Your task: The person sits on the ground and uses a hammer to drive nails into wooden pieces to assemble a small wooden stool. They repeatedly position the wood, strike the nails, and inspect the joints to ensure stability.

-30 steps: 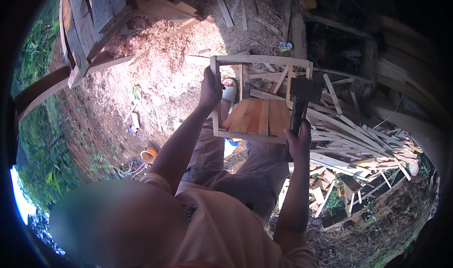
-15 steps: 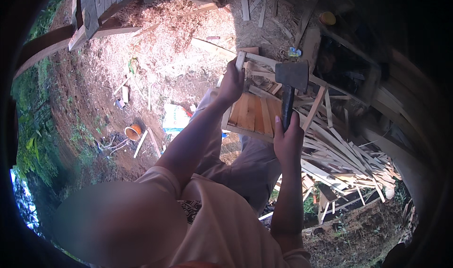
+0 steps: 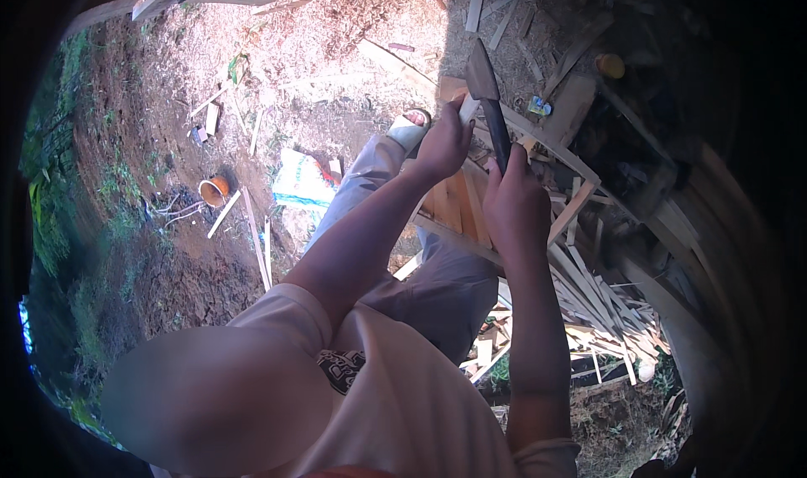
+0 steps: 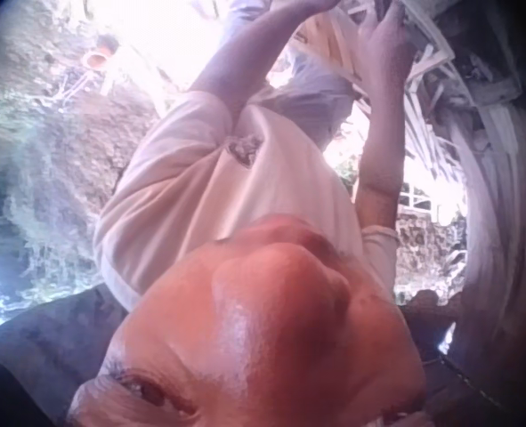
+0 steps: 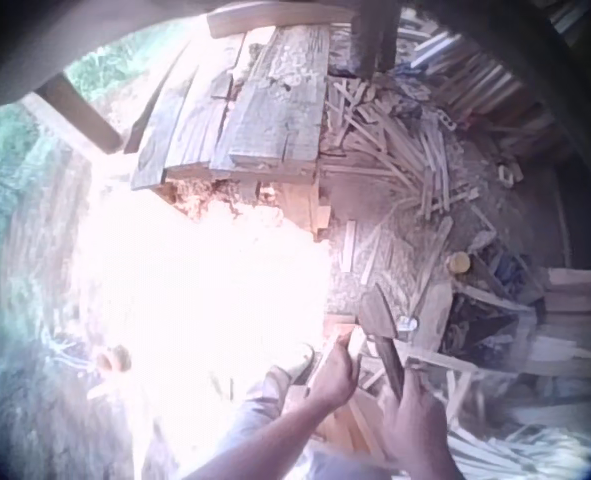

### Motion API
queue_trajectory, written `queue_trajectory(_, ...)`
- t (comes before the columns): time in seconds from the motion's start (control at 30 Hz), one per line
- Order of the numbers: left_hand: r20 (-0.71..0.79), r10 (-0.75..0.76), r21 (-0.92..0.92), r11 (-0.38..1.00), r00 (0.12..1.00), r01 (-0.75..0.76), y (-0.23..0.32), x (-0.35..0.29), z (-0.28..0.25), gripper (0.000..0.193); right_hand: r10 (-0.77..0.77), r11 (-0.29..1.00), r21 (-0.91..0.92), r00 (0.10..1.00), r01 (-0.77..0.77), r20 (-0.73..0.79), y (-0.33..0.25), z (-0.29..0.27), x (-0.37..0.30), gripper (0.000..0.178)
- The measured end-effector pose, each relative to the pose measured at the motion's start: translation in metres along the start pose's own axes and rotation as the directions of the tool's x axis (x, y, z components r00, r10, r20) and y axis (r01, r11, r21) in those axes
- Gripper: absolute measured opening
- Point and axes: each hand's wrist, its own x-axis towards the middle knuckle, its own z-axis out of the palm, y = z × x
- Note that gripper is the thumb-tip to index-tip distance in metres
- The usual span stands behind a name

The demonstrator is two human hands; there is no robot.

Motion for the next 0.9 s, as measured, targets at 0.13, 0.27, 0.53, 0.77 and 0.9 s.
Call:
queue_trajectory(0.13, 0.004, 0.010, -0.022, 1.000, 1.000, -0.010, -0.004, -0.002, 0.003, 0.060, -0.047, 0.998, 0.037, 0.987, 0.053, -0.155, 0.005, 0.005, -0.003, 0.033)
queue_trajectory(0.27, -0.008, 0.034, 0.008, 0.999, 0.999, -0.034, -0.009, -0.009, 0.003, 0.060, -0.078, 0.991, -0.113, 0.997, 0.077, -0.012, 0.045, 0.035, 0.020, 0.039)
queue_trajectory(0.53, -0.017, -0.029, 0.073, 0.997, 0.999, 0.031, -0.001, -0.014, -0.010, 0.056, -0.080, 0.994, 0.053, 0.972, 0.094, -0.222, 0.010, 0.004, -0.010, 0.040)
queue_trajectory(0.77, -0.052, -0.072, 0.134, 0.988, 0.996, 0.078, -0.003, -0.009, 0.001, 0.048, -0.100, 0.987, -0.124, 0.995, 0.099, 0.002, 0.011, 0.020, 0.017, 0.034)
queue_trajectory(0.9, -0.032, -0.095, 0.132, 0.986, 0.995, 0.098, -0.003, -0.011, -0.004, 0.041, -0.079, 0.996, 0.036, 0.986, 0.085, -0.150, -0.007, -0.001, -0.014, 0.034)
